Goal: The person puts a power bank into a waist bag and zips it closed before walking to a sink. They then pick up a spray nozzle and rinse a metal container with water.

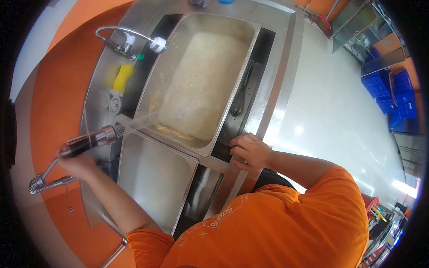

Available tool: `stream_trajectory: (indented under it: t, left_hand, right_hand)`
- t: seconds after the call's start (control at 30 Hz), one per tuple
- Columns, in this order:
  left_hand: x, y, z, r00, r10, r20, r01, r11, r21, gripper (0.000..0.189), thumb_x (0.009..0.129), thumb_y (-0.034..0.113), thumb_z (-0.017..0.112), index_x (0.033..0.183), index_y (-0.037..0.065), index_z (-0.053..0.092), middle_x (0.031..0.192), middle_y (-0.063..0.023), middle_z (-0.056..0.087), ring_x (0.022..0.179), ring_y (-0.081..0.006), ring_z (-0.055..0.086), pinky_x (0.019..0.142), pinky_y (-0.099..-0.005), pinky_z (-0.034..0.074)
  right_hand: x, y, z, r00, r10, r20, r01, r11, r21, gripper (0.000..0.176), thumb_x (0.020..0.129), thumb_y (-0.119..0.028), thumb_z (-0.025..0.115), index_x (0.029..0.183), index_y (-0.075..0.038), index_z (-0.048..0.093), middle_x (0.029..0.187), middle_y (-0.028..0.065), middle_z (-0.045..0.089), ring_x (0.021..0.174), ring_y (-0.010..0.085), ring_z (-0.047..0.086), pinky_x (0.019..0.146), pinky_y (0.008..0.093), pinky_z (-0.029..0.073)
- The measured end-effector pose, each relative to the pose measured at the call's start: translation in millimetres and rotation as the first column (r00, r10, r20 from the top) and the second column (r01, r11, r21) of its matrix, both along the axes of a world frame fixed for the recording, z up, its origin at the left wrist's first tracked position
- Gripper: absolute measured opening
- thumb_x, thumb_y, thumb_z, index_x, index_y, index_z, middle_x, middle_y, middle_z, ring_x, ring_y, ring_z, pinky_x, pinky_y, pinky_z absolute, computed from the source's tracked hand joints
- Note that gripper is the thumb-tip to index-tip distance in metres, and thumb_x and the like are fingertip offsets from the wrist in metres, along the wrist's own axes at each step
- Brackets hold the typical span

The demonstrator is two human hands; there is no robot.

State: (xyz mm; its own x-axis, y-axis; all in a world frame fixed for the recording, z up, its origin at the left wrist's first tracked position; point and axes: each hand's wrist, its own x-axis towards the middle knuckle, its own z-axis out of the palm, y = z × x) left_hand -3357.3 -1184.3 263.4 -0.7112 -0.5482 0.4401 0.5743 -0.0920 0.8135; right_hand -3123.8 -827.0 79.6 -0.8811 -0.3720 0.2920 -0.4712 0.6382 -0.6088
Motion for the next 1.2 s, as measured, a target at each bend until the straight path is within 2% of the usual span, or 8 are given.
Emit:
stream_trajectory:
  t: [0.07,0.2,0.27,0.4,0.53,0.6,0.8,1.2]
  left_hand:
    - [1.4,3.0,-2.4,1.0,0.009,0.002,-0.009,0.996,0.089,0.016,0.089,0.016,0.042,0.086,0.001,0.048,0.077,-0.0059,0.049,0.079,-0.0182,0.051,0.079,-0.0318,0.045]
    - [4.5,6.9,-14.1,0.997,0.018,-0.075,-0.016,0.999,0.035,0.014,0.087,0.012,0.042,0.09,0.0,0.049,0.082,-0.008,0.052,0.083,-0.0196,0.053,0.081,-0.0321,0.044]
    - [5.8,14.5,-18.4,0.975,0.221,-0.037,-0.223,0.974,-0.051,0.015,0.086,0.009,0.041,0.095,0.0,0.049,0.088,-0.0106,0.054,0.089,-0.0221,0.054,0.083,-0.034,0.044]
    - [12.0,9.4,-26.1,0.995,0.086,-0.052,-0.085,0.996,0.03,0.019,0.086,0.011,0.044,0.101,0.0,0.046,0.095,-0.0133,0.053,0.093,-0.0251,0.054,0.084,-0.0378,0.045]
    - [15.5,13.5,-22.2,0.994,0.102,0.027,-0.103,0.993,0.052,0.021,0.088,0.015,0.045,0.103,0.001,0.046,0.097,-0.0133,0.053,0.093,-0.0242,0.054,0.083,-0.0383,0.045]
    - [12.5,12.3,-21.8,0.983,0.155,0.102,-0.153,0.988,-0.028,0.024,0.089,0.018,0.047,0.104,0.0,0.045,0.098,-0.0133,0.051,0.093,-0.0235,0.053,0.084,-0.0375,0.045]
    - [4.8,26.3,-20.7,0.939,0.341,0.051,-0.314,0.906,-0.284,0.031,0.09,0.022,0.05,0.105,-0.004,0.041,0.103,-0.0155,0.047,0.094,-0.0219,0.051,0.083,-0.0302,0.044]
    - [-5.6,40.5,-18.8,0.911,0.411,0.023,-0.38,0.86,-0.342,0.041,0.091,0.022,0.051,0.112,-0.007,0.032,0.109,-0.0195,0.044,0.097,-0.0236,0.052,0.084,-0.0305,0.045]
  right_hand:
    - [0.4,-0.3,-0.1,1.0,0.012,0.013,-0.012,1.0,0.011,0.027,0.071,-0.019,0.066,0.093,-0.009,0.053,0.103,0.0092,0.049,0.096,0.025,0.049,0.082,0.0355,0.04]
    - [0.6,-0.6,1.6,1.0,-0.005,0.01,0.005,1.0,0.006,0.027,0.07,-0.018,0.066,0.092,-0.01,0.054,0.102,0.0082,0.049,0.096,0.024,0.048,0.081,0.0359,0.04]
    - [0.5,0.1,2.0,1.0,0.002,0.016,-0.003,1.0,0.019,0.026,0.072,-0.019,0.066,0.093,-0.01,0.053,0.103,0.009,0.049,0.097,0.0251,0.049,0.082,0.036,0.04]
    - [1.0,-0.3,-0.9,1.0,-0.003,0.02,0.003,1.0,0.003,0.027,0.071,-0.019,0.066,0.093,-0.011,0.054,0.102,0.0081,0.049,0.096,0.0241,0.048,0.081,0.0362,0.039]
    - [0.5,-0.4,-0.6,1.0,-0.001,0.012,0.001,1.0,-0.005,0.028,0.069,-0.018,0.068,0.093,-0.012,0.054,0.102,0.0075,0.049,0.096,0.0231,0.048,0.081,0.0361,0.039]
    - [0.7,-0.4,-0.3,1.0,-0.002,0.002,0.002,1.0,0.0,0.028,0.069,-0.018,0.068,0.093,-0.012,0.054,0.102,0.0076,0.049,0.096,0.0232,0.048,0.081,0.0362,0.039]
    - [0.9,-0.4,-2.3,1.0,-0.006,-0.006,0.006,1.0,0.002,0.029,0.068,-0.017,0.068,0.093,-0.012,0.054,0.102,0.0075,0.049,0.096,0.0238,0.048,0.081,0.0364,0.039]
    - [0.4,0.3,-1.5,1.0,-0.012,0.006,0.012,1.0,-0.019,0.028,0.068,-0.017,0.067,0.092,-0.012,0.054,0.102,0.0074,0.048,0.096,0.024,0.048,0.082,0.0369,0.038]
